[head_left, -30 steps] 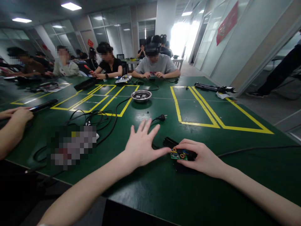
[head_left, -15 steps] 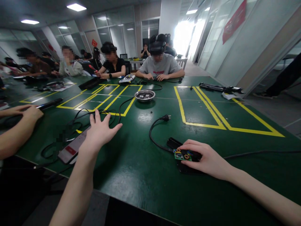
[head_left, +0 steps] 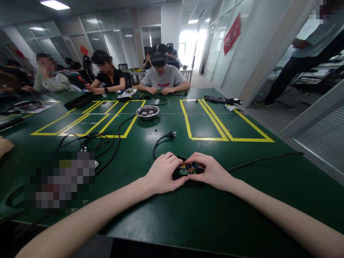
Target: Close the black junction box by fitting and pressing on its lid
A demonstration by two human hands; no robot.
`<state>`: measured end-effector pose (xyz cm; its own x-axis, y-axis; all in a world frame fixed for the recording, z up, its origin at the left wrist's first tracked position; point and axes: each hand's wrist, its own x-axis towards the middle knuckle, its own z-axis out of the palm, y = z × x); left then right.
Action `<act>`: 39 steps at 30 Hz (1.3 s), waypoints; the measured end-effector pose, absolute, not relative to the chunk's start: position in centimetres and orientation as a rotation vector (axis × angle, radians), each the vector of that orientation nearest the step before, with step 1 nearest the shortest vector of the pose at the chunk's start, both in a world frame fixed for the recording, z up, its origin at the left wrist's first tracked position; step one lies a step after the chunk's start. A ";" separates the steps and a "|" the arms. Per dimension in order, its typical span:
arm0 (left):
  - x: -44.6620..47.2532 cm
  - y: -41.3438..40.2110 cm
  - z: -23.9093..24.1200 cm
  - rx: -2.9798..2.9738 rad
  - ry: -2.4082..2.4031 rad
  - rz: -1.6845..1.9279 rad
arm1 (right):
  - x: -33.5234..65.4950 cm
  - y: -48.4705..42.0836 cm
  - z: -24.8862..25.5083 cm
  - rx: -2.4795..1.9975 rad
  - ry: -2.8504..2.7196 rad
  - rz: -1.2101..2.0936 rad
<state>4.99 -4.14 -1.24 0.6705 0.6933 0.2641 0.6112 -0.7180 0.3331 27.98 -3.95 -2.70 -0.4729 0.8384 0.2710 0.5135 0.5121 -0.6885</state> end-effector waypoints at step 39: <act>3.6 -1.6 -2.2 2.418 1.026 0.825 | 27.0 -3.4 -4.3 -1.142 -2.020 0.526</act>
